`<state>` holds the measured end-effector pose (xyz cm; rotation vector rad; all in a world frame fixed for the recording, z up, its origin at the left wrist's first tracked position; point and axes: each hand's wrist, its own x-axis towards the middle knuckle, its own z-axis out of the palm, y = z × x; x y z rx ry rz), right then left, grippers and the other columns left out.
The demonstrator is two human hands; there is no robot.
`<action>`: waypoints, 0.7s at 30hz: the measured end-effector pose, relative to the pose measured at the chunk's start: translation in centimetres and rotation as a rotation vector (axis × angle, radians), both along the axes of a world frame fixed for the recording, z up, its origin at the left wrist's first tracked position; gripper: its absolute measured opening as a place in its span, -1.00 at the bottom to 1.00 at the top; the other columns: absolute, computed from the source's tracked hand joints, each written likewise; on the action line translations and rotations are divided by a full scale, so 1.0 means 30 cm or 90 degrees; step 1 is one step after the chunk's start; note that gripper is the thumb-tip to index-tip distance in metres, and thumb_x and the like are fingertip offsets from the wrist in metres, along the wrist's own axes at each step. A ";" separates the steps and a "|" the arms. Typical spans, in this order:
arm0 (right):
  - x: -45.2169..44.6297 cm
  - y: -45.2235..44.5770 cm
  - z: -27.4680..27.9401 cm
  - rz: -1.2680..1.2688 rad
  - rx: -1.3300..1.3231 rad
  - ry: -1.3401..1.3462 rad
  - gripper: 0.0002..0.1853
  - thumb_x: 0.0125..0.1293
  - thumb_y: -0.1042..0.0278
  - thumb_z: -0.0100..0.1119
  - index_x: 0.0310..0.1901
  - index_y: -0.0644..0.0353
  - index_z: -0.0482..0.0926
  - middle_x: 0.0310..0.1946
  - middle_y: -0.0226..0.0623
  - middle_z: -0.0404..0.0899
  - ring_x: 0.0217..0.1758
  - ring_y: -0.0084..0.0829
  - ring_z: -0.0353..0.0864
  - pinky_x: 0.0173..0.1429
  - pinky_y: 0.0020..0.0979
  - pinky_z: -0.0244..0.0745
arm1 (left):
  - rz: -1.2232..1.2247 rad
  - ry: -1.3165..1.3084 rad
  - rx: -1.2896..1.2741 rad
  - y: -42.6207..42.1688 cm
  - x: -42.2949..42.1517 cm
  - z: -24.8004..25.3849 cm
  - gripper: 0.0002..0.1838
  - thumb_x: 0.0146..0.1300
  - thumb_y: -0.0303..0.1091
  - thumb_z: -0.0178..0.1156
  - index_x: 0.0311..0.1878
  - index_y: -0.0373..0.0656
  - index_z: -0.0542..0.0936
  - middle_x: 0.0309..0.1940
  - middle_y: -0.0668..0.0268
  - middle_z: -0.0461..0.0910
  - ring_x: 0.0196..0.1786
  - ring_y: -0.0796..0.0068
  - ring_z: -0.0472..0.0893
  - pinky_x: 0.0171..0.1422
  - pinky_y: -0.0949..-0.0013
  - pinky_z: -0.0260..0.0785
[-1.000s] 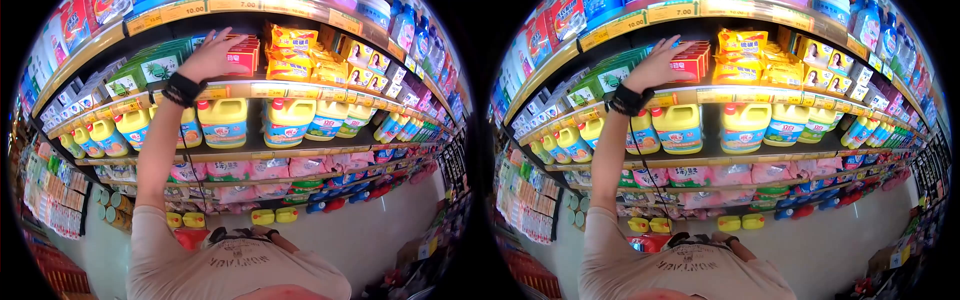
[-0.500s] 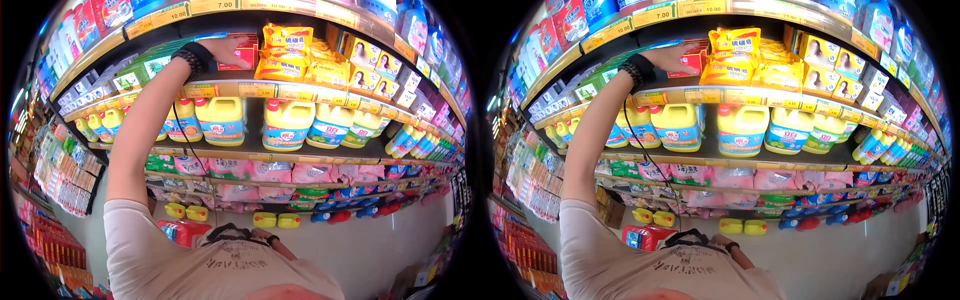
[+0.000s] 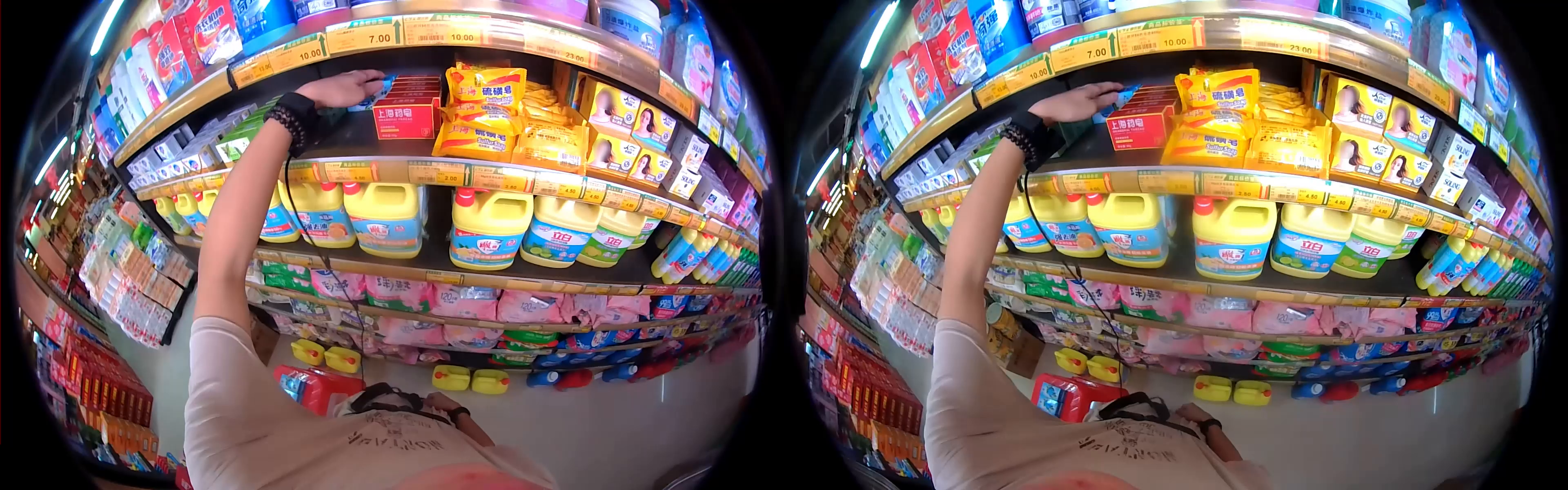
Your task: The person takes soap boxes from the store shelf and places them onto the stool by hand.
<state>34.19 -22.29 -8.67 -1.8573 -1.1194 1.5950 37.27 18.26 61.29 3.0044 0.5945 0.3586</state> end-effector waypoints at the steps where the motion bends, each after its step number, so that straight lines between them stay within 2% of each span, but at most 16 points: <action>1: -0.001 -0.009 0.005 -0.022 0.023 0.021 -0.59 0.36 0.05 0.09 -0.23 0.33 0.63 -0.50 -0.27 0.57 -0.46 -0.39 0.49 -0.32 -0.34 0.40 | 0.016 0.012 -0.005 0.033 0.005 -0.021 -0.39 0.52 0.01 -0.11 0.53 -0.02 0.18 0.45 0.09 0.28 0.48 0.22 0.28 0.51 0.26 0.14; 3: -0.009 -0.014 0.009 -0.065 0.066 0.060 -0.59 0.38 0.00 0.06 -0.30 0.24 0.60 -0.57 -0.37 0.49 -0.56 -0.51 0.42 -0.46 -0.43 0.31 | 0.049 0.036 -0.018 0.112 0.019 -0.072 -0.42 0.51 -0.10 -0.05 0.53 0.03 0.18 0.45 0.08 0.27 0.48 0.22 0.28 0.51 0.24 0.14; 4: 0.005 -0.007 0.008 -0.025 0.052 0.048 -0.61 0.38 0.01 0.07 -0.32 0.22 0.58 -0.56 -0.40 0.49 -0.56 -0.54 0.40 -0.46 -0.44 0.29 | 0.087 0.045 -0.015 0.098 0.023 -0.077 -0.40 0.47 -0.24 0.00 0.54 0.02 0.17 0.46 0.05 0.26 0.47 0.20 0.28 0.53 0.22 0.10; 5: 0.009 -0.008 0.007 -0.018 0.039 0.059 -0.61 0.38 0.01 0.07 -0.32 0.22 0.58 -0.55 -0.41 0.48 -0.56 -0.55 0.39 -0.46 -0.44 0.28 | 0.066 0.056 -0.071 0.135 0.036 -0.086 -0.34 0.42 -0.25 0.06 0.55 0.06 0.13 0.50 0.06 0.18 0.50 0.16 0.23 0.55 0.16 0.07; 7: 0.007 0.018 0.020 -0.007 0.026 0.088 -0.62 0.38 0.01 0.05 -0.32 0.21 0.57 -0.55 -0.43 0.48 -0.56 -0.56 0.37 -0.47 -0.44 0.27 | 0.139 0.123 0.050 0.087 0.058 -0.075 -0.28 0.37 -0.20 0.15 0.55 0.08 0.12 0.54 0.07 0.08 0.55 0.10 0.13 0.56 0.10 0.06; 10: 0.011 0.043 0.063 0.048 0.010 0.044 -0.64 0.37 0.04 0.04 -0.29 0.21 0.58 -0.55 -0.44 0.47 -0.56 -0.55 0.38 -0.47 -0.44 0.28 | 0.168 0.105 0.142 0.124 0.109 -0.079 -0.22 0.30 -0.17 0.25 0.54 0.11 0.13 0.56 0.04 0.00 0.58 0.05 0.04 0.57 0.04 0.04; 13: 0.010 0.045 0.051 0.041 0.037 0.032 -0.66 0.34 0.08 0.05 -0.29 0.23 0.59 -0.52 -0.42 0.49 -0.52 -0.54 0.41 -0.45 -0.43 0.29 | 0.109 0.095 0.109 0.176 0.133 -0.069 -0.19 0.26 -0.16 0.31 0.52 0.03 0.15 0.53 0.00 0.07 0.56 0.05 0.08 0.58 0.09 0.03; 14: 0.011 0.032 0.021 0.027 0.045 0.034 -0.67 0.33 0.10 0.06 -0.29 0.24 0.60 -0.51 -0.40 0.50 -0.51 -0.53 0.43 -0.43 -0.43 0.29 | 0.106 0.037 0.124 0.187 0.140 -0.081 -0.15 0.23 -0.22 0.34 0.52 -0.07 0.12 0.52 0.00 0.10 0.55 0.09 0.13 0.60 0.17 0.03; 15: 0.019 0.026 0.024 0.021 0.006 0.041 -0.68 0.31 0.11 0.07 -0.30 0.25 0.60 -0.50 -0.39 0.51 -0.49 -0.53 0.44 -0.42 -0.43 0.29 | 0.107 0.053 0.127 0.231 0.162 -0.084 -0.11 0.21 -0.25 0.36 0.52 -0.16 0.10 0.51 0.02 0.13 0.55 0.14 0.14 0.60 0.25 0.02; 17: 0.022 0.036 0.043 0.008 -0.070 0.059 -0.69 0.29 0.14 0.08 -0.32 0.26 0.61 -0.48 -0.37 0.52 -0.47 -0.52 0.46 -0.40 -0.42 0.30 | 0.091 0.064 0.161 0.277 0.184 -0.110 -0.12 0.19 -0.39 0.31 0.54 -0.15 0.08 0.51 0.01 0.13 0.57 0.14 0.11 0.60 0.26 0.02; 18: 0.021 0.034 0.050 0.021 -0.002 0.036 -0.71 0.29 0.18 0.07 -0.36 0.26 0.61 -0.48 -0.37 0.53 -0.47 -0.52 0.45 -0.39 -0.43 0.30 | 0.109 0.125 0.134 0.207 0.169 -0.080 -0.11 0.16 -0.51 0.25 0.55 -0.14 0.07 0.51 0.00 0.12 0.57 0.12 0.10 0.60 0.28 0.03; 21: 0.027 0.031 -0.098 0.094 0.139 -0.031 -0.73 0.29 0.21 0.07 -0.34 0.25 0.62 -0.49 -0.40 0.53 -0.48 -0.54 0.42 -0.40 -0.44 0.29 | 0.106 0.115 0.121 0.222 0.202 -0.083 -0.10 0.12 -0.58 0.19 0.55 -0.14 0.06 0.53 0.00 0.07 0.57 0.11 0.10 0.60 0.28 0.02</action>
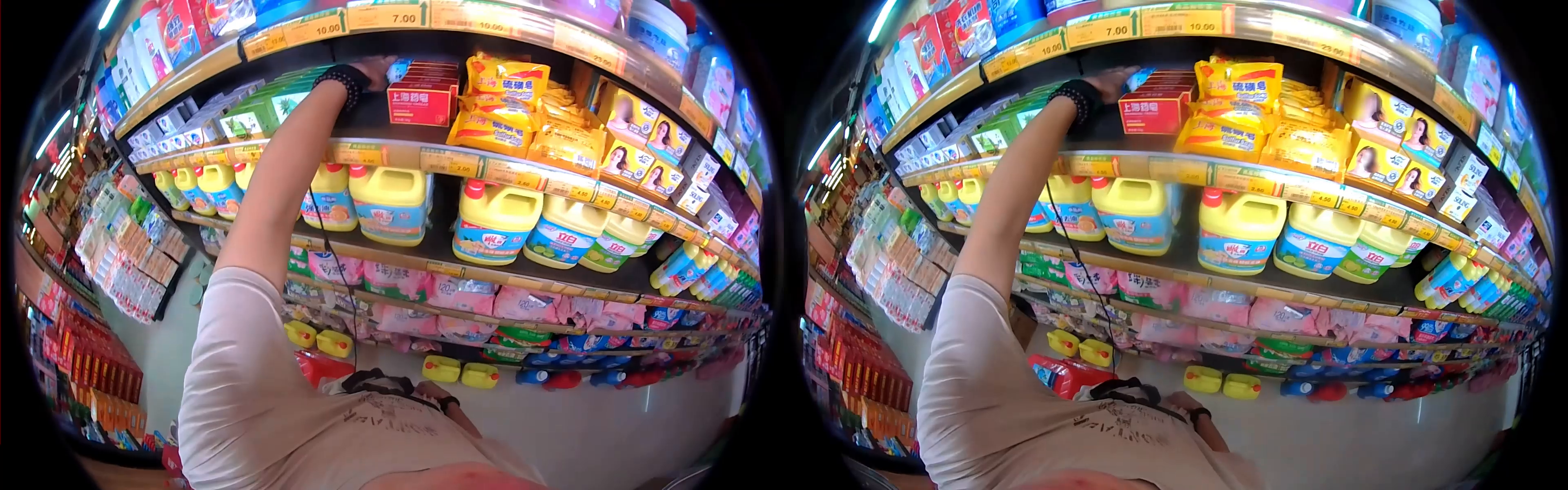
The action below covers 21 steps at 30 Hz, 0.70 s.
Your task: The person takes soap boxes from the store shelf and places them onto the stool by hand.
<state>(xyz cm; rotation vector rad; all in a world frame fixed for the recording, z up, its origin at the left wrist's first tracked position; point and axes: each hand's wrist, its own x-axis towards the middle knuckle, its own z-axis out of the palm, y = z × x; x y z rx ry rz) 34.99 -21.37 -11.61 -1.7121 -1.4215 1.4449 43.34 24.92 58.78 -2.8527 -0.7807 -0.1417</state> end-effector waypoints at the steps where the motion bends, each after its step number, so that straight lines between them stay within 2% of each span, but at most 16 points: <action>1: -0.002 -0.004 0.099 -0.074 -0.152 0.035 -0.72 0.29 0.21 0.07 -0.31 0.29 0.61 -0.48 -0.35 0.55 -0.47 -0.44 0.45 -0.34 -0.39 0.36 | 0.002 -0.023 -0.016 0.051 0.020 -0.008 -0.03 0.05 -0.48 0.33 0.55 -0.12 0.08 0.53 0.01 0.08 0.56 0.09 0.11 0.59 0.27 0.04; 4: -0.001 -0.007 0.115 -0.107 -0.174 0.070 -0.70 0.31 0.19 0.06 -0.29 0.30 0.60 -0.49 -0.31 0.53 -0.46 -0.42 0.45 -0.32 -0.37 0.37 | 0.034 -0.041 0.071 0.079 0.040 -0.011 0.03 -0.09 -0.42 0.38 0.53 -0.13 0.13 0.43 0.01 0.28 0.49 0.12 0.28 0.48 0.25 0.24; 5: -0.001 -0.010 0.109 -0.094 -0.160 0.053 -0.69 0.31 0.18 0.06 -0.29 0.30 0.60 -0.48 -0.32 0.54 -0.45 -0.42 0.46 -0.32 -0.37 0.38 | 0.024 -0.051 -0.027 0.092 0.043 0.012 0.06 -0.15 -0.37 0.46 0.51 -0.12 0.17 0.40 0.02 0.34 0.45 0.11 0.33 0.45 0.24 0.26; 8: 0.018 -0.016 0.074 -0.048 -0.098 -0.007 -0.68 0.33 0.17 0.05 -0.29 0.30 0.60 -0.45 -0.33 0.55 -0.42 -0.43 0.49 -0.30 -0.38 0.38 | 0.017 -0.039 -0.112 0.062 0.036 0.038 -0.01 -0.12 -0.47 0.43 0.47 -0.14 0.23 0.34 0.01 0.41 0.38 0.13 0.42 0.37 0.25 0.34; 9: 0.021 -0.015 0.003 -0.031 -0.062 -0.030 -0.68 0.33 0.17 0.04 -0.29 0.29 0.61 -0.44 -0.35 0.56 -0.41 -0.45 0.50 -0.29 -0.39 0.38 | 0.016 -0.037 -0.097 0.073 0.039 0.039 -0.02 -0.09 -0.44 0.44 0.47 -0.14 0.23 0.36 0.03 0.38 0.39 0.13 0.40 0.39 0.26 0.32; 10: 0.029 -0.010 0.006 -0.015 -0.027 -0.055 -0.69 0.33 0.18 0.04 -0.29 0.29 0.62 -0.42 -0.36 0.57 -0.39 -0.46 0.52 -0.29 -0.40 0.37 | 0.013 -0.035 -0.083 0.094 0.039 0.030 -0.04 -0.06 -0.40 0.45 0.47 -0.14 0.23 0.39 0.05 0.36 0.40 0.13 0.38 0.41 0.27 0.29; 11: 0.046 -0.012 0.011 -0.046 -0.061 -0.038 -0.69 0.33 0.18 0.04 -0.29 0.29 0.62 -0.41 -0.36 0.58 -0.37 -0.44 0.53 -0.26 -0.39 0.38 | 0.010 -0.035 -0.070 0.114 0.050 0.024 -0.05 -0.03 -0.37 0.46 0.47 -0.13 0.23 0.41 0.08 0.33 0.41 0.12 0.36 0.43 0.28 0.27; 12: 0.049 -0.021 0.093 -0.075 -0.097 -0.020 -0.70 0.33 0.18 0.04 -0.28 0.28 0.62 -0.39 -0.36 0.59 -0.34 -0.43 0.54 -0.24 -0.39 0.39 | 0.016 -0.032 -0.066 0.096 0.052 0.028 -0.07 -0.02 -0.41 0.45 0.47 -0.13 0.23 0.41 0.08 0.33 0.41 0.13 0.36 0.42 0.29 0.29; 14: 0.040 -0.033 0.139 -0.114 -0.153 0.024 -0.67 0.33 0.14 0.07 -0.23 0.28 0.63 -0.34 -0.34 0.61 -0.29 -0.42 0.56 -0.20 -0.37 0.41 | 0.031 -0.019 -0.061 0.024 0.020 0.041 -0.10 0.01 -0.49 0.43 0.46 -0.13 0.23 0.41 0.08 0.33 0.40 0.15 0.37 0.40 0.30 0.31; 15: 0.049 -0.024 0.123 -0.126 -0.171 0.047 -0.64 0.34 0.09 0.10 -0.19 0.28 0.63 -0.31 -0.32 0.62 -0.27 -0.43 0.56 -0.20 -0.35 0.43 | 0.051 -0.024 -0.160 -0.021 0.002 0.062 -0.10 0.00 -0.56 0.43 0.44 -0.12 0.24 0.38 0.09 0.36 0.39 0.18 0.37 0.38 0.31 0.32; 16: 0.053 -0.020 0.108 -0.138 -0.188 0.069 -0.60 0.35 0.04 0.12 -0.16 0.28 0.64 -0.28 -0.30 0.63 -0.24 -0.43 0.56 -0.19 -0.34 0.44 | 0.042 -0.017 -0.131 -0.014 -0.004 0.063 -0.10 -0.01 -0.58 0.43 0.43 -0.12 0.25 0.37 0.10 0.37 0.39 0.17 0.37 0.37 0.30 0.33; 17: 0.048 -0.025 0.093 -0.180 -0.188 0.073 -0.70 0.33 0.17 0.04 -0.26 0.26 0.60 -0.38 -0.36 0.59 -0.34 -0.45 0.53 -0.22 -0.39 0.37 | 0.033 -0.010 -0.104 0.000 -0.012 0.064 -0.10 -0.02 -0.59 0.43 0.43 -0.11 0.25 0.36 0.11 0.37 0.39 0.17 0.38 0.36 0.29 0.33; 20: 0.059 -0.034 0.141 -0.164 -0.149 0.046 -0.70 0.33 0.17 0.03 -0.27 0.25 0.60 -0.40 -0.35 0.58 -0.35 -0.44 0.52 -0.23 -0.39 0.37 | 0.029 0.074 -0.094 -0.097 -0.043 0.116 -0.11 -0.05 -0.55 0.47 0.40 -0.09 0.28 0.33 0.15 0.41 0.37 0.15 0.39 0.37 0.27 0.34; 21: 0.065 -0.028 0.143 -0.139 -0.169 0.028 -0.67 0.35 0.12 0.06 -0.20 0.26 0.64 -0.34 -0.36 0.61 -0.29 -0.45 0.52 -0.19 -0.40 0.38 | 0.045 0.077 -0.107 -0.126 -0.059 0.122 -0.10 -0.05 -0.53 0.48 0.40 -0.09 0.28 0.32 0.15 0.42 0.36 0.15 0.40 0.37 0.26 0.34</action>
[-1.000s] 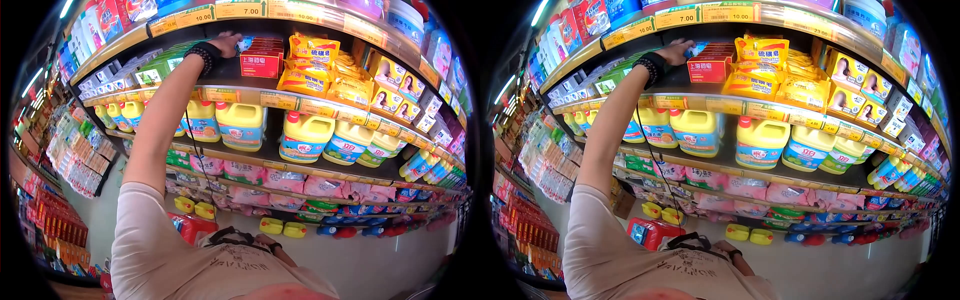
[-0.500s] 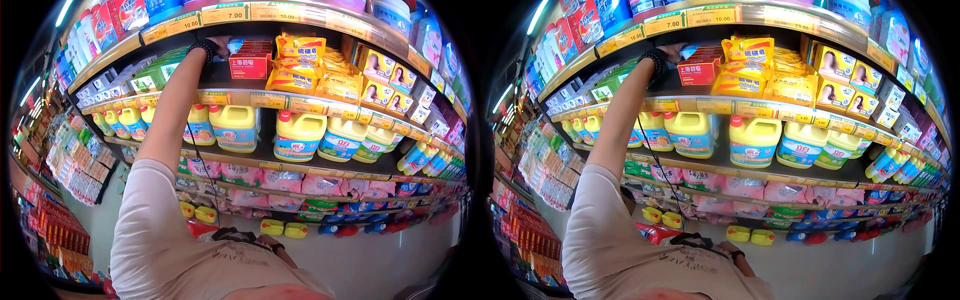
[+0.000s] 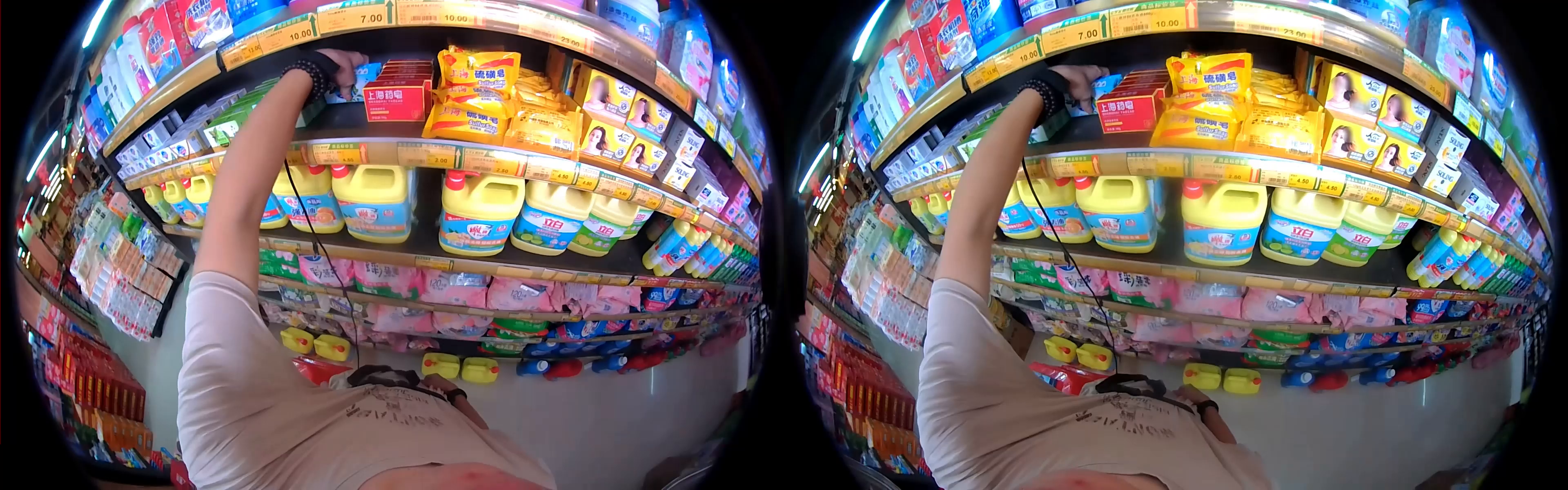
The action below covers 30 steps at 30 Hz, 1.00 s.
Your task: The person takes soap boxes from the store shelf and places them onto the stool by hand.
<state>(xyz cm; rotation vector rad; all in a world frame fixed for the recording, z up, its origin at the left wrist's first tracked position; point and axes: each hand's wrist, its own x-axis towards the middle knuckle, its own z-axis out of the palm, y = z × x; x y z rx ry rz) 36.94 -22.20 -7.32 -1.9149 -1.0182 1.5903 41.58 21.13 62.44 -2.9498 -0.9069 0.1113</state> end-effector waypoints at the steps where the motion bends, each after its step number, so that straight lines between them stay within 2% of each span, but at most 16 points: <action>1: 0.003 0.008 0.017 0.030 -0.021 -0.012 -0.63 0.38 0.08 0.10 -0.14 0.26 0.67 -0.28 -0.36 0.64 -0.23 -0.46 0.53 -0.15 -0.40 0.39 | 0.019 0.006 -0.014 -0.018 -0.014 0.003 -0.09 -0.06 -0.51 0.49 0.41 -0.09 0.28 0.32 0.16 0.42 0.36 0.14 0.40 0.37 0.25 0.34; 2: -0.001 0.003 0.032 -0.010 -0.057 0.011 -0.62 0.38 0.08 0.10 -0.14 0.28 0.67 -0.30 -0.37 0.62 -0.27 -0.43 0.51 -0.16 -0.37 0.39 | 0.012 -0.003 0.013 -0.027 -0.026 0.004 -0.09 -0.08 -0.46 0.52 0.39 -0.09 0.30 0.29 0.15 0.45 0.33 0.13 0.43 0.36 0.23 0.35; 3: -0.007 -0.003 0.077 -0.008 -0.025 0.002 -0.69 0.32 0.16 0.01 -0.29 0.25 0.60 -0.44 -0.35 0.57 -0.38 -0.44 0.52 -0.27 -0.37 0.35 | -0.005 -0.019 0.042 -0.021 -0.038 -0.004 -0.11 -0.10 -0.43 0.51 0.38 -0.12 0.33 0.26 0.12 0.47 0.30 0.11 0.46 0.33 0.23 0.38; 6: -0.001 0.013 -0.022 0.021 0.007 -0.014 -0.66 0.32 0.12 0.02 -0.30 0.27 0.59 -0.49 -0.37 0.53 -0.46 -0.44 0.46 -0.34 -0.37 0.31 | -0.043 0.006 0.005 -0.022 -0.078 -0.002 -0.17 -0.08 -0.44 0.41 0.36 -0.15 0.35 0.19 0.05 0.52 0.23 0.07 0.48 0.28 0.22 0.39; 9: -0.013 0.017 -0.029 -0.008 0.041 0.007 -0.62 0.33 0.08 0.06 -0.30 0.30 0.60 -0.51 -0.37 0.53 -0.44 -0.45 0.46 -0.32 -0.37 0.34 | -0.050 -0.042 0.017 -0.051 -0.159 -0.017 -0.14 -0.07 -0.41 0.38 0.41 -0.16 0.31 0.18 0.02 0.52 0.22 0.12 0.49 0.30 0.24 0.37; 11: -0.013 0.042 -0.248 0.078 0.122 -0.005 -0.61 0.34 0.07 0.08 -0.29 0.31 0.60 -0.52 -0.38 0.53 -0.43 -0.46 0.47 -0.31 -0.35 0.37 | -0.075 -0.016 0.020 -0.060 -0.213 0.004 -0.11 -0.05 -0.31 0.45 0.42 -0.17 0.31 0.14 0.08 0.56 0.16 0.18 0.55 0.27 0.26 0.43; 13: -0.030 0.055 -0.203 0.016 0.124 0.060 -0.58 0.36 0.01 0.11 -0.27 0.31 0.61 -0.51 -0.36 0.55 -0.43 -0.46 0.48 -0.31 -0.35 0.39 | -0.169 0.082 -0.241 -0.088 -0.253 0.060 -0.27 0.17 -0.18 0.37 0.41 0.00 0.34 0.18 0.03 0.53 0.18 0.11 0.57 0.16 0.12 0.54; 15: -0.034 0.081 -0.112 0.013 0.092 0.091 -0.56 0.37 -0.03 0.11 -0.27 0.30 0.61 -0.51 -0.36 0.55 -0.44 -0.46 0.48 -0.31 -0.38 0.40 | -0.181 -0.032 -0.103 -0.008 -0.282 -0.018 -0.13 0.02 -0.34 0.48 0.42 -0.15 0.31 0.12 0.11 0.57 0.14 0.22 0.57 0.26 0.31 0.46; 16: -0.032 0.122 -0.101 0.053 0.086 0.047 -0.56 0.37 -0.03 0.14 -0.24 0.29 0.59 -0.42 -0.34 0.57 -0.37 -0.46 0.51 -0.24 -0.36 0.44 | -0.183 -0.055 -0.091 -0.036 -0.302 -0.028 -0.15 0.05 -0.39 0.47 0.43 -0.14 0.30 0.11 0.12 0.57 0.14 0.23 0.57 0.26 0.32 0.46; 17: -0.033 0.146 -0.087 0.009 0.127 0.064 -0.59 0.37 0.00 0.15 -0.21 0.29 0.58 -0.38 -0.33 0.57 -0.33 -0.46 0.51 -0.21 -0.37 0.46 | -0.186 -0.076 -0.076 -0.066 -0.325 -0.041 -0.17 0.08 -0.44 0.46 0.44 -0.12 0.30 0.10 0.13 0.57 0.15 0.25 0.56 0.27 0.34 0.46; 19: 0.002 0.190 0.102 -0.080 0.204 0.095 -0.62 0.38 0.05 0.17 -0.14 0.29 0.55 -0.30 -0.31 0.57 -0.26 -0.45 0.53 -0.15 -0.38 0.48 | -0.207 -0.120 -0.055 -0.091 -0.358 -0.064 -0.16 0.12 -0.48 0.43 0.47 -0.03 0.27 0.18 0.11 0.51 0.23 0.22 0.51 0.30 0.30 0.44; 21: 0.085 0.275 0.248 0.033 0.449 -0.044 -0.68 0.41 0.19 0.17 -0.02 0.29 0.51 -0.19 -0.27 0.58 -0.14 -0.45 0.54 -0.05 -0.40 0.49 | -0.304 -0.216 0.048 -0.055 -0.399 -0.106 -0.18 0.13 -0.43 0.43 0.47 0.02 0.29 0.26 0.09 0.46 0.29 0.18 0.45 0.33 0.27 0.41; 23: 0.120 0.306 0.557 0.016 0.435 0.008 -0.69 0.43 0.26 0.13 0.06 0.29 0.47 -0.13 -0.27 0.59 -0.09 -0.47 0.55 0.02 -0.42 0.48 | -0.358 -0.338 0.186 -0.033 -0.447 -0.155 -0.32 0.17 -0.37 0.39 0.38 0.01 0.40 0.30 0.12 0.43 0.35 0.13 0.42 0.38 0.21 0.36; 26: 0.122 0.310 0.946 -0.015 0.489 -0.026 -0.73 0.42 0.31 0.12 0.06 0.24 0.51 -0.10 -0.26 0.62 -0.07 -0.43 0.61 0.06 -0.37 0.49 | -0.313 -0.399 0.217 -0.093 -0.515 -0.216 -0.47 0.26 -0.35 0.29 0.31 -0.05 0.47 0.31 0.14 0.43 0.35 0.12 0.43 0.43 0.19 0.30; 29: 0.101 0.352 1.051 -0.004 0.591 -0.024 -0.78 0.47 0.39 0.05 0.06 0.25 0.49 -0.04 -0.34 0.57 0.02 -0.52 0.55 0.09 -0.46 0.46 | -0.336 -0.537 0.225 -0.090 -0.513 -0.301 -0.53 0.25 -0.43 0.24 0.25 -0.11 0.49 0.24 0.12 0.47 0.31 0.07 0.44 0.40 0.19 0.31; 30: 0.088 0.371 1.071 -0.013 0.566 0.026 -0.81 0.47 0.44 0.02 0.05 0.23 0.49 -0.04 -0.36 0.57 0.05 -0.53 0.55 0.12 -0.47 0.46 | -0.361 -0.591 0.225 -0.090 -0.512 -0.319 -0.55 0.24 -0.45 0.23 0.22 -0.14 0.49 0.19 0.11 0.48 0.28 0.05 0.44 0.37 0.19 0.32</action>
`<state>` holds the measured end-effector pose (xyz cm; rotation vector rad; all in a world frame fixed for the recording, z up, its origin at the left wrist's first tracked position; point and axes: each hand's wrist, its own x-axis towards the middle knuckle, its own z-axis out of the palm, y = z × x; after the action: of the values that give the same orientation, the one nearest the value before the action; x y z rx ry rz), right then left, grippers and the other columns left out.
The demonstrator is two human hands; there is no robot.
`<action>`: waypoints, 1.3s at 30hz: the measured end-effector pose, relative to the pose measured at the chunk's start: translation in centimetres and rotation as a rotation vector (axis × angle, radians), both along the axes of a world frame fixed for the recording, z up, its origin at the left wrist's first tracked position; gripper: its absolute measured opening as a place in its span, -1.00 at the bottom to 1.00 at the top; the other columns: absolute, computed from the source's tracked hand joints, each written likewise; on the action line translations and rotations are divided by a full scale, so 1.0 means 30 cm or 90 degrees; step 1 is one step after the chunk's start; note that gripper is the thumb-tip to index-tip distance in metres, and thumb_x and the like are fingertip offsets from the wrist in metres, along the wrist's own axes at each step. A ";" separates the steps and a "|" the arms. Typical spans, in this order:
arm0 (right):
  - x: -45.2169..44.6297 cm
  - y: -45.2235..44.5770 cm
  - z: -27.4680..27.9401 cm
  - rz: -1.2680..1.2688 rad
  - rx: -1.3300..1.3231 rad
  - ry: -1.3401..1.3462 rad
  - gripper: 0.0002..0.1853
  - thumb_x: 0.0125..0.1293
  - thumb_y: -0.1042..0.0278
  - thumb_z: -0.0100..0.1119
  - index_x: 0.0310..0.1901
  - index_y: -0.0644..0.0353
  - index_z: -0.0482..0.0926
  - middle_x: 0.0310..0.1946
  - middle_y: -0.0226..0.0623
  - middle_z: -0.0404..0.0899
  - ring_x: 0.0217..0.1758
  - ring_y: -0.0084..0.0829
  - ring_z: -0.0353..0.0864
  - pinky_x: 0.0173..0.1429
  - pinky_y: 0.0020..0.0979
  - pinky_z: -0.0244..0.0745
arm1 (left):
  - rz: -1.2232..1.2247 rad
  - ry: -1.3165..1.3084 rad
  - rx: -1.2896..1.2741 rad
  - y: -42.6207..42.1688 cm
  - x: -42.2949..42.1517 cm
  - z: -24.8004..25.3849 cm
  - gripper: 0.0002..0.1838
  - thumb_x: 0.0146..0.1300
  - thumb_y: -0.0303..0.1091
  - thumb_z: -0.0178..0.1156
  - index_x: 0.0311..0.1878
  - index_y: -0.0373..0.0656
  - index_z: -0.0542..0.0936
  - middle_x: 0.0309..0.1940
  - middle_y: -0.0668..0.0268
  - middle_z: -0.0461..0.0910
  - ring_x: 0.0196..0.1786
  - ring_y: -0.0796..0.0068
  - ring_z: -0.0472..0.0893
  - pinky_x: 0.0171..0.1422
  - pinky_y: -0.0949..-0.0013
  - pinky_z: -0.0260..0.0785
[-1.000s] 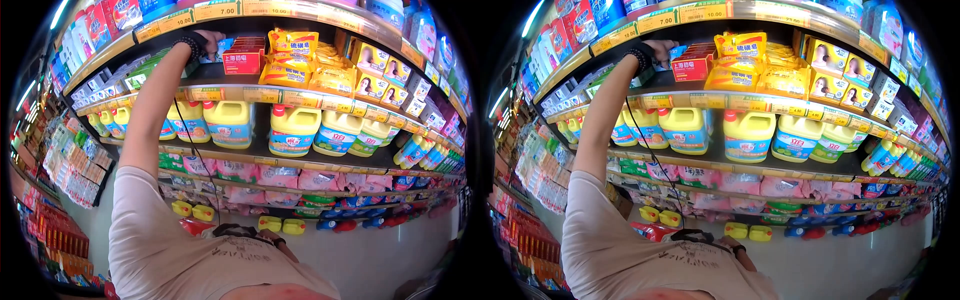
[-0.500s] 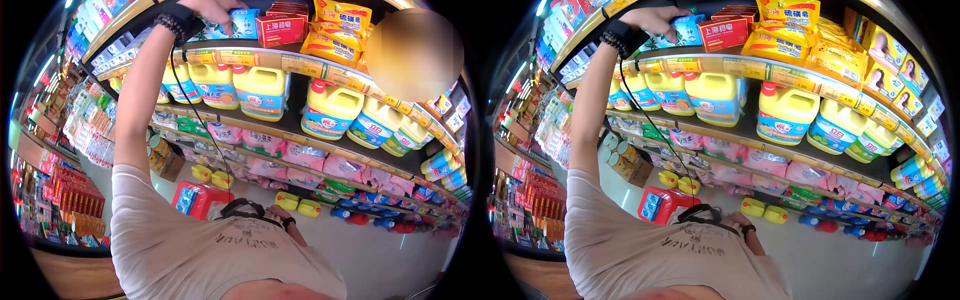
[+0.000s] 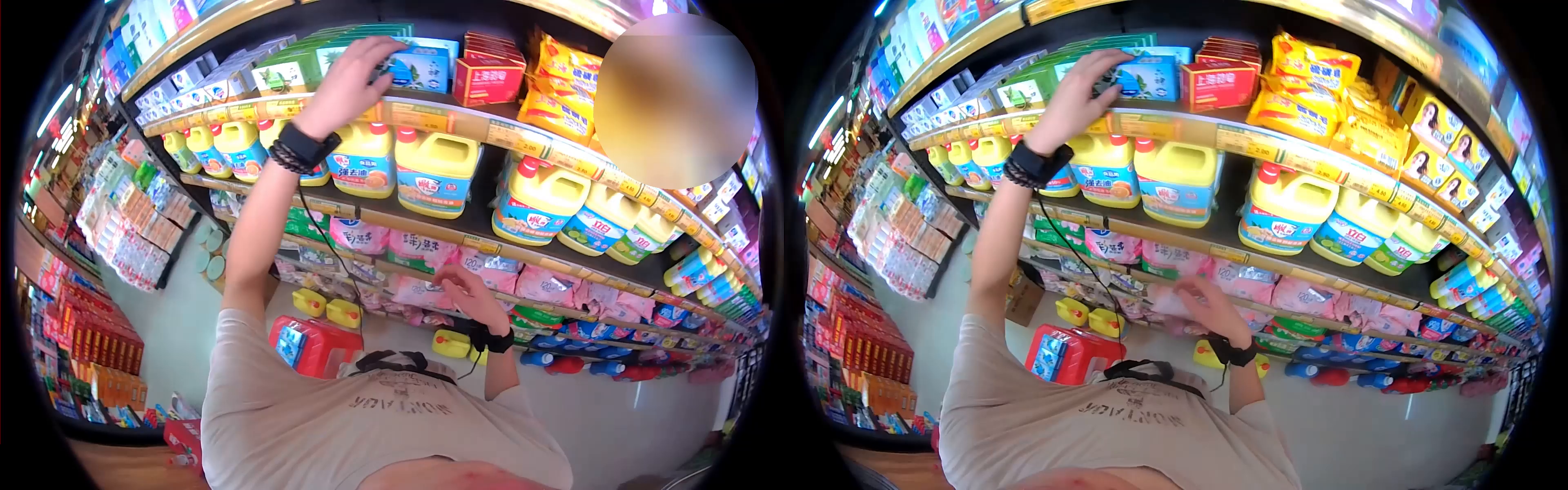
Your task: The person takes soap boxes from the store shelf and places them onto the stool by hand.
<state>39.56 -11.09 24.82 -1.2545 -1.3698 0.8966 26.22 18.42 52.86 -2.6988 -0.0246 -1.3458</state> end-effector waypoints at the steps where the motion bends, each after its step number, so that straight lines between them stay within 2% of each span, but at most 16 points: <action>1: -0.024 0.017 0.013 -0.011 0.000 0.008 -0.81 0.47 0.44 0.03 0.05 0.22 0.49 -0.04 -0.35 0.57 0.05 -0.53 0.55 0.12 -0.47 0.46 | -0.009 -0.034 -0.016 -0.011 0.000 -0.009 -0.59 0.22 -0.51 0.23 0.17 -0.17 0.51 0.16 0.11 0.49 0.24 0.03 0.47 0.32 0.21 0.35; 4: -0.100 0.079 0.052 -0.020 0.052 0.050 -0.79 0.45 0.47 0.05 0.08 0.21 0.46 -0.03 -0.32 0.56 0.05 -0.51 0.55 0.13 -0.44 0.47 | -0.080 -0.113 -0.083 -0.034 -0.008 -0.030 -0.62 0.14 -0.64 0.22 0.05 -0.20 0.54 0.05 0.13 0.52 0.12 0.05 0.52 0.17 0.25 0.42; 8: -0.192 0.133 0.171 -0.090 0.120 0.056 -0.67 0.44 0.56 0.00 0.20 0.24 0.34 0.04 -0.24 0.52 0.10 -0.44 0.55 0.16 -0.38 0.48 | -0.102 -0.235 0.019 -0.038 -0.017 -0.074 -0.60 0.03 -0.69 0.18 -0.03 -0.12 0.57 -0.05 0.22 0.53 0.06 0.09 0.51 0.15 0.19 0.44; 11: -0.248 0.165 0.276 -0.166 0.220 0.138 -0.51 0.34 0.64 0.01 0.30 0.20 0.27 0.15 -0.19 0.47 0.19 -0.37 0.50 0.22 -0.34 0.44 | -0.119 -0.250 0.116 -0.083 -0.091 -0.105 -0.61 0.06 -0.57 0.22 0.01 -0.09 0.57 -0.01 0.20 0.53 0.10 0.10 0.52 0.15 0.10 0.45; 15: -0.307 0.181 0.354 -0.283 0.350 0.138 -0.24 0.30 0.57 0.04 0.49 0.21 -0.06 0.38 -0.05 0.22 0.32 -0.23 0.39 0.26 -0.28 0.44 | -0.143 -0.154 0.036 -0.182 -0.255 -0.319 -0.60 0.14 -0.41 0.22 0.10 -0.08 0.54 0.11 0.18 0.48 0.26 0.10 0.48 0.34 0.01 0.38; 17: -0.340 0.194 0.309 -0.290 0.395 0.162 -0.20 0.27 0.53 0.09 0.50 0.22 -0.05 0.41 -0.06 0.16 0.32 -0.21 0.39 0.32 -0.27 0.38 | -0.135 -0.051 0.019 -0.247 -0.374 -0.436 -0.57 0.16 -0.39 0.19 0.15 -0.11 0.52 0.17 0.14 0.46 0.30 0.01 0.45 0.39 -0.01 0.33; 19: -0.353 0.184 0.230 -0.350 0.300 -0.162 -0.31 0.27 0.49 0.16 0.42 0.26 0.14 0.33 -0.09 0.28 0.28 -0.23 0.41 0.35 -0.26 0.33 | -0.171 0.033 -0.082 -0.303 -0.456 -0.594 -0.56 0.11 -0.42 0.18 0.12 -0.17 0.51 0.17 0.11 0.45 0.27 0.02 0.45 0.33 0.08 0.39; 21: -0.393 0.186 0.117 -0.202 0.153 -0.016 -0.47 0.27 0.46 0.22 0.27 0.29 0.34 0.21 -0.12 0.38 0.25 -0.30 0.39 0.37 -0.26 0.27 | -0.161 0.030 -0.241 -0.372 -0.571 -0.664 -0.50 0.02 -0.56 0.18 0.12 -0.17 0.51 0.16 0.11 0.44 0.22 0.03 0.47 0.25 0.15 0.45; 25: -0.549 0.198 -0.078 -0.224 -0.121 0.127 -0.64 0.30 0.46 0.23 0.10 0.30 0.45 -0.05 -0.27 0.49 -0.05 -0.47 0.49 0.11 -0.39 0.43 | -0.058 -0.068 -0.677 -0.450 -0.752 -0.934 -0.37 0.02 -0.57 0.36 0.23 -0.16 0.47 0.23 0.13 0.43 0.28 0.11 0.45 0.32 0.17 0.37; 26: -0.585 0.220 -0.120 -0.195 -0.166 0.170 -0.66 0.30 0.46 0.23 0.08 0.30 0.46 -0.09 -0.30 0.50 -0.11 -0.50 0.50 0.04 -0.42 0.45 | -0.024 -0.109 -0.697 -0.463 -0.800 -0.976 -0.46 0.17 -0.49 0.33 0.25 -0.15 0.46 0.19 0.11 0.49 0.21 0.17 0.53 0.25 0.24 0.41; 29: -0.702 0.276 -0.161 -0.077 -0.211 0.018 -0.72 0.31 0.42 0.25 0.01 0.30 0.50 -0.18 -0.38 0.50 -0.25 -0.60 0.46 -0.10 -0.46 0.47 | 0.108 -0.105 -0.849 -0.548 -0.969 -1.021 -0.50 0.24 -0.40 0.32 0.25 -0.15 0.47 0.07 0.13 0.59 0.02 0.26 0.64 0.12 0.29 0.49; 31: -0.788 0.317 -0.153 -0.008 -0.250 0.020 -0.69 0.33 0.35 0.24 0.02 0.35 0.51 -0.20 -0.37 0.51 -0.18 -0.53 0.45 -0.04 -0.42 0.45 | 0.146 -0.132 -0.946 -0.580 -1.064 -1.023 -0.51 0.27 -0.29 0.32 0.25 -0.16 0.48 -0.13 0.17 0.66 -0.23 0.36 0.68 -0.09 0.34 0.54; 32: -0.800 0.336 -0.212 0.039 -0.240 -0.036 -0.64 0.34 0.33 0.23 0.08 0.37 0.50 -0.19 -0.34 0.51 -0.14 -0.49 0.47 0.00 -0.42 0.45 | 0.234 -0.090 -0.978 -0.596 -1.108 -1.034 -0.52 0.29 -0.25 0.31 0.24 -0.17 0.48 -0.21 0.16 0.65 -0.26 0.37 0.67 -0.12 0.34 0.54; 34: -0.805 0.388 -0.282 0.189 -0.306 -0.166 -0.40 0.32 0.30 0.23 0.35 0.35 0.35 0.09 -0.08 0.51 0.12 -0.32 0.46 0.24 -0.37 0.37 | 0.304 -0.167 -0.868 -0.632 -1.168 -1.088 -0.52 0.33 -0.20 0.26 0.23 -0.20 0.47 -0.27 0.14 0.61 -0.26 0.36 0.65 -0.14 0.29 0.53; 35: -0.811 0.397 -0.423 0.172 -0.189 -0.137 -0.45 0.30 0.28 0.26 0.25 0.39 0.41 0.05 -0.05 0.50 0.07 -0.27 0.46 0.19 -0.32 0.40 | 0.360 -0.143 -0.901 -0.655 -1.197 -1.108 -0.52 0.32 -0.20 0.27 0.24 -0.20 0.46 -0.28 0.13 0.60 -0.26 0.35 0.64 -0.15 0.27 0.52; 39: -0.967 0.429 -0.309 0.275 -0.225 -0.060 -0.66 0.36 0.26 0.25 0.04 0.30 0.50 -0.15 -0.31 0.53 -0.15 -0.50 0.48 -0.04 -0.44 0.44 | 0.444 -0.294 -0.964 -0.781 -1.242 -1.134 -0.45 0.26 -0.27 0.32 0.27 -0.20 0.42 -0.21 0.14 0.59 -0.24 0.33 0.63 -0.18 0.32 0.51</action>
<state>10.55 1.80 15.54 -1.2935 -1.6418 1.4430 -11.05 -5.01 18.84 -2.3314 -2.5993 -1.9659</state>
